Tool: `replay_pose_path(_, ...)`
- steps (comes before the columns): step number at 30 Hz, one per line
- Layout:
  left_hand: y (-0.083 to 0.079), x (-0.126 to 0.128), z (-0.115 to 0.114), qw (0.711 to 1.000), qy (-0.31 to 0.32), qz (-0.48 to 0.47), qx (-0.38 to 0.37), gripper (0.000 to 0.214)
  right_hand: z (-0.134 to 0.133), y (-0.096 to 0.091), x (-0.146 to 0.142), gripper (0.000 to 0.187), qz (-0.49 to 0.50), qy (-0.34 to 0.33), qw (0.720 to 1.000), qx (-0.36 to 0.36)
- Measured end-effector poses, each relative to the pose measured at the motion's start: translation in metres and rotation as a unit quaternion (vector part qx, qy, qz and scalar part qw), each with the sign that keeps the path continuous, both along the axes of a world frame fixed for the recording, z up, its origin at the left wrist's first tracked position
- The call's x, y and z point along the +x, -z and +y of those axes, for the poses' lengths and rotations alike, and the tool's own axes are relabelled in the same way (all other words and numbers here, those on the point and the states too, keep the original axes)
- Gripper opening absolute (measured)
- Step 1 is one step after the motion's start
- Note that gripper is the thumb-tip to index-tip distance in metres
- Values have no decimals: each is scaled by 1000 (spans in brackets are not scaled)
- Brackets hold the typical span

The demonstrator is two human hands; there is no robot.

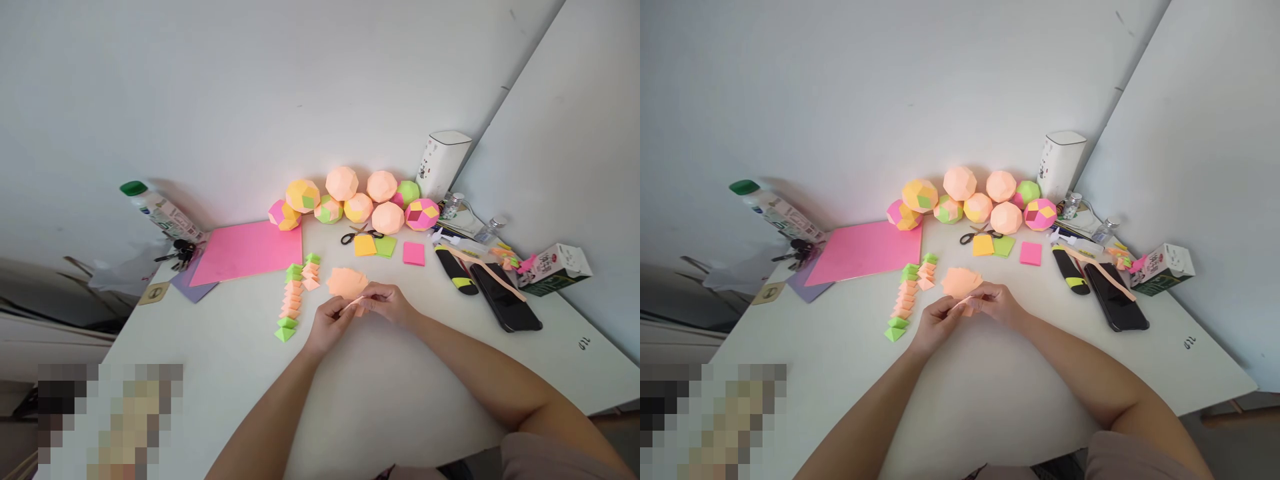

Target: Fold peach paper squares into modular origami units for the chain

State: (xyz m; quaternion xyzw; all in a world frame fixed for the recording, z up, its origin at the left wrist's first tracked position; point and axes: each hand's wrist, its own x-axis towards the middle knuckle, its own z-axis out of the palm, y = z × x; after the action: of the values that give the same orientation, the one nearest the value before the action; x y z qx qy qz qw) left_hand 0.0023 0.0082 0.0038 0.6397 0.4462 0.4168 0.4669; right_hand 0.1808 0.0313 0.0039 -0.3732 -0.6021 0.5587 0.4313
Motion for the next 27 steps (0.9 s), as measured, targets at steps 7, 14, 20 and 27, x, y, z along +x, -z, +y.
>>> replay_pose_path(7,1,0,0,1000,3,9,-1,27,-1,-3,0,16,-22,10,1000,1)
replay_pose_path(14,0,0,-1,1000,4,15,-1,27,-2,-5,0,17,-36,12,999,0)
replay_pose_path(20,-2,1,-1,1000,4,22,0,26,-2,-5,1,14,-29,11,999,-6)
replay_pose_path(27,-5,1,0,999,-25,-8,-21,30,-4,-7,1,17,-39,9,999,-1)
